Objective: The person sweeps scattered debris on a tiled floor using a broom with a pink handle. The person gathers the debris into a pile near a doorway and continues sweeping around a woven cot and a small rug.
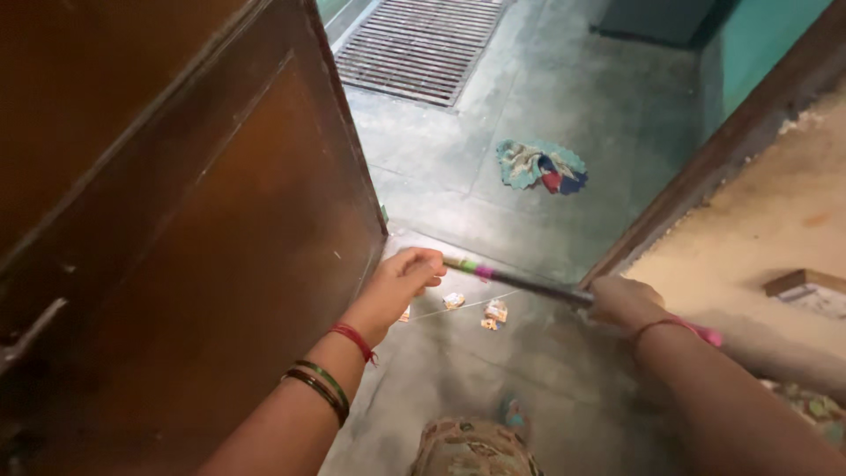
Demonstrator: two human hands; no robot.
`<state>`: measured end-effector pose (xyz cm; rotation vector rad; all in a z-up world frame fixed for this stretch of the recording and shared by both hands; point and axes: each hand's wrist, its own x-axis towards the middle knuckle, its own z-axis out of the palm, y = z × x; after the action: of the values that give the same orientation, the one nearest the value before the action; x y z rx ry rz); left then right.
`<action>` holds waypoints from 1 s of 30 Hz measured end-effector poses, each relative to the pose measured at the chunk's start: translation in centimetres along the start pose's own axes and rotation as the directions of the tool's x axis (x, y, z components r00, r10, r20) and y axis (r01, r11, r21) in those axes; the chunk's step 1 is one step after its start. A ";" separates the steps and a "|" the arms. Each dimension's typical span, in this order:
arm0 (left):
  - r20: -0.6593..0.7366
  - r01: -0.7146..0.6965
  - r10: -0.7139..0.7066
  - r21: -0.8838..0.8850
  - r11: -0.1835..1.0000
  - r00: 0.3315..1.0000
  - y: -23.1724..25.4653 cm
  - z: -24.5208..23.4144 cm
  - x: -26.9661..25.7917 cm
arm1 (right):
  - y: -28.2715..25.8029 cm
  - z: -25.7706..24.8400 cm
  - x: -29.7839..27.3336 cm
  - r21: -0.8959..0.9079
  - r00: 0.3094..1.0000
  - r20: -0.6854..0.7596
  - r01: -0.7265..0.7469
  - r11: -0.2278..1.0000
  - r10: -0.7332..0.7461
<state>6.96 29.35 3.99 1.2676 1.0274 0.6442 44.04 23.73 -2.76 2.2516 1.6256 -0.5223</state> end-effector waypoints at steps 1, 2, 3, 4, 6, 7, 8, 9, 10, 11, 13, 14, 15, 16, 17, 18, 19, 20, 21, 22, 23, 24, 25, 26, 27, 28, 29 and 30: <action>0.015 -0.007 0.007 -0.019 1.000 1.000 -0.3 -0.3 -0.6 | -0.1 0.3 -1.1 -0.050 1.000 0.017 0.008 0.999 -0.007; 0.026 -0.010 0.011 -0.040 0.999 1.000 -0.6 -0.5 -1.4 | -0.3 0.7 -2.2 -0.104 0.999 0.038 0.020 0.994 -0.016; 0.037 -0.013 0.015 -0.062 0.998 0.999 -0.8 -0.6 -2.2 | -0.4 0.9 -3.4 -0.119 0.997 0.062 0.055 0.991 -0.048; 0.031 -0.003 0.004 -0.042 0.999 1.000 -0.9 -0.7 -2.9 | -0.2 0.8 -4.4 -0.136 0.993 0.084 0.094 0.986 -0.083; 0.013 0.019 -0.019 -0.003 1.000 1.000 -0.7 -0.8 -4.4 | -0.5 1.0 -5.7 -0.186 0.979 0.127 0.180 0.966 -0.158; 0.013 0.014 -0.014 -0.008 1.000 1.000 -0.6 -0.8 -5.2 | -0.8 1.2 -6.1 -0.219 0.969 0.150 0.226 0.949 -0.196; 0.012 0.009 -0.009 -0.015 1.000 1.000 -0.5 -0.7 -6.0 | -1.0 1.5 -6.4 -0.253 0.956 0.174 0.274 0.928 -0.234; 0.010 0.004 -0.003 -0.021 1.000 1.000 -0.3 -0.6 -6.7 | -1.6 2.2 -6.7 -0.253 0.947 0.196 0.300 0.920 -0.254; -0.012 0.025 -0.026 -0.011 1.000 1.000 -0.1 -0.4 -7.3 | -2.6 3.2 -6.8 -0.255 0.936 0.217 0.328 0.910 -0.277; -0.034 0.048 -0.048 -0.001 0.999 0.998 0.0 -0.3 -7.8 | -3.2 4.1 -7.0 -0.256 0.924 0.238 0.356 0.899 -0.299; -0.075 0.047 -0.046 0.005 0.999 0.996 0.0 -0.1 -8.8 | -4.6 6.0 -7.4 -0.228 0.884 0.243 0.451 0.863 -0.399; -0.094 0.022 -0.022 0.001 1.000 0.995 -0.2 -0.1 -9.2 | -5.3 7.2 -7.7 -0.231 0.892 0.233 0.437 0.869 -0.387; -0.114 -0.003 0.003 -0.003 1.000 0.993 -0.5 0.0 -9.6 | -6.1 8.5 -8.1 -0.235 0.900 0.223 0.423 0.875 -0.375; -0.114 -0.009 0.005 -0.029 1.000 0.993 -0.8 0.1 -10.0 | -6.7 9.6 -8.3 -0.235 0.900 0.222 0.424 0.875 -0.376; -0.115 -0.015 0.009 -0.056 0.998 0.993 -1.2 0.4 -10.6 | -7.2 10.7 -8.4 -0.234 0.899 0.221 0.424 0.875 -0.377; -0.114 -0.022 0.013 -0.078 0.997 0.993 -1.6 0.6 -11.0 | -7.5 11.6 -8.4 -0.231 0.900 0.218 0.425 0.875 -0.379; -0.128 -0.009 -0.001 -0.076 0.997 0.992 -1.9 0.8 -11.5 | -7.5 12.4 -8.1 -0.209 0.916 0.220 0.381 0.901 -0.336; -0.144 0.005 -0.016 -0.072 0.997 0.989 -2.2 0.9 -12.0 | -7.6 13.3 -7.8 -0.186 0.929 0.222 0.337 0.923 -0.295; -0.160 0.019 -0.030 -0.069 0.997 0.987 -2.5 0.9 -12.5 | -7.6 14.2 -7.4 -0.163 0.941 0.225 0.292 0.942 -0.253; -0.173 0.026 -0.037 -0.069 0.997 0.984 -2.6 0.9 -12.9 | -7.4 15.1 -7.0 -0.113 0.963 0.182 0.220 0.969 -0.197; -0.186 0.032 -0.044 -0.070 0.997 0.982 -2.8 0.7 -13.3 | -6.8 15.6 -6.5 -0.058 0.980 0.143 0.147 0.987 -0.137; -0.195 0.037 -0.050 -0.067 0.997 0.980 -2.8 0.5 -13.6 | -6.0 16.0 -6.1 0.003 0.992 0.107 0.070 0.998 -0.070; -0.206 0.042 -0.055 -0.067 0.997 0.977 -2.9 0.4 -13.9 | -5.2 15.9 -5.8 -0.010 0.993 0.091 0.079 0.997 -0.077; -0.214 0.043 -0.056 -0.067 0.997 0.975 -3.0 0.4 -13.9 | -4.3 15.2 -5.4 -0.023 0.994 0.073 0.082 0.996 -0.080; -0.221 0.044 -0.058 -0.066 0.997 0.973 -3.1 0.5 -13.9 | -3.8 14.4 -5.3 -0.036 0.995 0.054 0.085 0.996 -0.083; -0.212 0.035 -0.051 -0.081 0.996 0.976 -3.2 0.8 -13.9 | -3.1 13.4 -5.5 -0.075 0.991 0.080 0.115 0.991 -0.109; -0.203 0.025 -0.045 -0.096 0.995 0.978 -3.3 1.1 -13.8 | -2.3 12.1 -6.1 -0.112 0.985 0.108 0.146 0.983 -0.134; -0.193 0.010 -0.031 -0.110 0.994 0.981 -3.2 1.4 -13.5 | -1.6 10.7 -6.8 -0.150 0.979 0.131 0.175 0.973 -0.156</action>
<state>1.92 16.40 4.36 1.1135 1.1488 0.8097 39.36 13.64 -9.08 1.9437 1.7382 -0.5340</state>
